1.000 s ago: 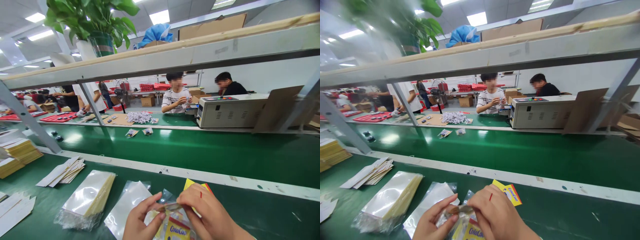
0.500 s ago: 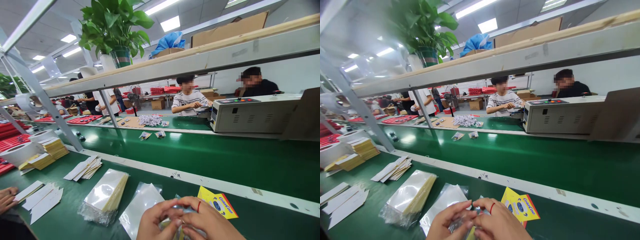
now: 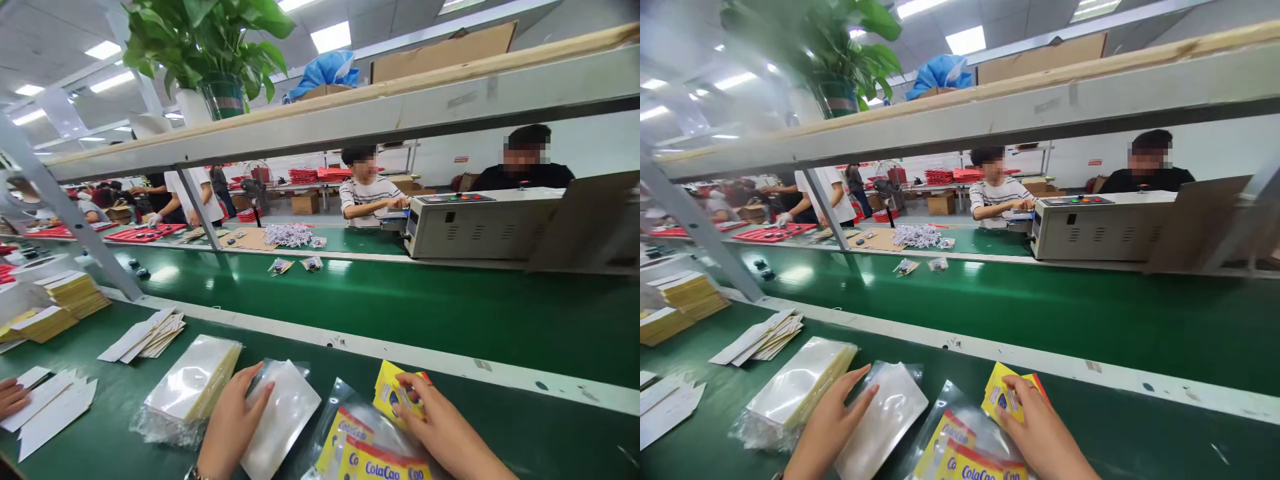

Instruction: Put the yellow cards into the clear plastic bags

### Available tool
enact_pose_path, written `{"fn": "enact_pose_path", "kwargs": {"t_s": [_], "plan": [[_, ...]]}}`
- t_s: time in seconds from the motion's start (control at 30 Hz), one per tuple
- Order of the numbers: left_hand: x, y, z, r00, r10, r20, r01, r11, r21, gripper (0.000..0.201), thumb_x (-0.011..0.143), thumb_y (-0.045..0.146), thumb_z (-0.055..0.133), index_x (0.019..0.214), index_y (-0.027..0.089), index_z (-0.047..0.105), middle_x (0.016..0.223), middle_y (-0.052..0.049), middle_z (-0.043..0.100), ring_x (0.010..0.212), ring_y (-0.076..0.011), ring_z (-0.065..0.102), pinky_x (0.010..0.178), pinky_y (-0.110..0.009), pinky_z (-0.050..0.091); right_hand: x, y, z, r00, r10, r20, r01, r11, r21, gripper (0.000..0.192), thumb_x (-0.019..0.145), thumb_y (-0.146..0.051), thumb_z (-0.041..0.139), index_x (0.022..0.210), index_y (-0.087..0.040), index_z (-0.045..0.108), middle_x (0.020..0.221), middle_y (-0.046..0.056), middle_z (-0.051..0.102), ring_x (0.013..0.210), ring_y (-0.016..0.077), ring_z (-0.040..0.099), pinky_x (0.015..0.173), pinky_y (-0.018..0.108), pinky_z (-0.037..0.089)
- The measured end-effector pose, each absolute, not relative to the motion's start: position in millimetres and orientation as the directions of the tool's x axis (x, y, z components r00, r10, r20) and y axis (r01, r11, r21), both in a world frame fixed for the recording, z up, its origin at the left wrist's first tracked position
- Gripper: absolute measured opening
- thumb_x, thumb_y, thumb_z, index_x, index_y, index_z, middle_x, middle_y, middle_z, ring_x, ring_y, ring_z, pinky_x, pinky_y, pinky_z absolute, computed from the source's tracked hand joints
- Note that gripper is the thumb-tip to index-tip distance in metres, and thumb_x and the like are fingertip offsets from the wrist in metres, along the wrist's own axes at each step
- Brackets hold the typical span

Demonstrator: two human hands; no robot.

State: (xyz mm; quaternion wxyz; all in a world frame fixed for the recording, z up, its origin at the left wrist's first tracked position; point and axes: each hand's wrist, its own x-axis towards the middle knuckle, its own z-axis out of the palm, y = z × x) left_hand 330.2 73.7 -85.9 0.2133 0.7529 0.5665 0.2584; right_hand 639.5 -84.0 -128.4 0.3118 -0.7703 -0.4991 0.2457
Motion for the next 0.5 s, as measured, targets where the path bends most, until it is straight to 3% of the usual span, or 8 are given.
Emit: {"fn": "enact_pose_path", "kwargs": {"t_s": [0.07,0.13,0.2,0.3,0.43,0.5], "plan": [[329.3,82.1,-95.1,0.207,0.971,0.119,0.777,-0.237,0.583,0.062,0.067,0.049,0.058,0.111,0.005,0.068,0.115,-0.023,0.070,0.111,-0.0409,0.061,0.101,-0.055,0.042,647.2,-81.0,-131.9,0.490,0.866,-0.101,0.711,-0.464,-0.529,0.047,0.081,-0.035,0.056,0.124,-0.016,0.055,0.125,0.017,0.060,0.117,0.0320,0.057,0.096,0.042,0.046],[329.6,88.1,-99.7,0.193,0.977,0.092,0.801,-0.211,0.561,0.063,0.062,0.048,0.060,0.105,0.003,0.069,0.108,-0.025,0.071,0.106,-0.0441,0.063,0.098,-0.057,0.043,653.1,-78.6,-133.0,0.534,0.838,-0.109,0.738,-0.525,-0.423,0.051,0.076,-0.035,0.062,0.122,-0.012,0.056,0.124,0.020,0.059,0.116,0.0365,0.056,0.094,0.045,0.045],[329.7,93.1,-99.9,0.186,0.980,0.065,0.805,-0.190,0.561,0.058,0.061,0.049,0.060,0.100,0.006,0.069,0.102,-0.023,0.073,0.099,-0.0415,0.067,0.092,-0.052,0.049,656.9,-77.7,-134.1,0.552,0.824,-0.127,0.728,-0.550,-0.409,0.050,0.072,-0.034,0.067,0.116,-0.013,0.058,0.115,0.019,0.063,0.110,0.0369,0.059,0.088,0.044,0.046],[328.1,99.4,-94.5,0.177,0.983,0.041,0.794,-0.167,0.585,0.046,0.064,0.048,0.057,0.093,0.014,0.067,0.094,-0.016,0.076,0.091,-0.0352,0.071,0.084,-0.045,0.054,662.0,-78.4,-136.3,0.554,0.818,-0.154,0.719,-0.563,-0.407,0.043,0.069,-0.032,0.070,0.108,-0.017,0.059,0.105,0.012,0.067,0.101,0.0301,0.064,0.081,0.035,0.048],[321.1,105.6,-85.4,0.177,0.984,0.012,0.760,-0.145,0.633,0.036,0.066,0.046,0.054,0.087,0.020,0.065,0.084,-0.011,0.079,0.083,-0.0317,0.074,0.078,-0.041,0.057,673.3,-80.7,-137.8,0.605,0.781,-0.153,0.695,-0.613,-0.376,0.060,0.068,-0.038,0.071,0.120,-0.015,0.052,0.120,0.018,0.059,0.111,0.0343,0.058,0.088,0.040,0.044],[316.7,107.7,-83.0,0.180,0.984,-0.005,0.745,-0.133,0.653,0.030,0.065,0.044,0.056,0.083,0.022,0.065,0.079,-0.009,0.080,0.080,-0.0312,0.075,0.076,-0.040,0.057,679.6,-81.6,-138.3,0.615,0.771,-0.165,0.687,-0.626,-0.368,0.061,0.068,-0.040,0.071,0.120,-0.015,0.052,0.119,0.019,0.060,0.110,0.0351,0.059,0.087,0.041,0.044]]}}
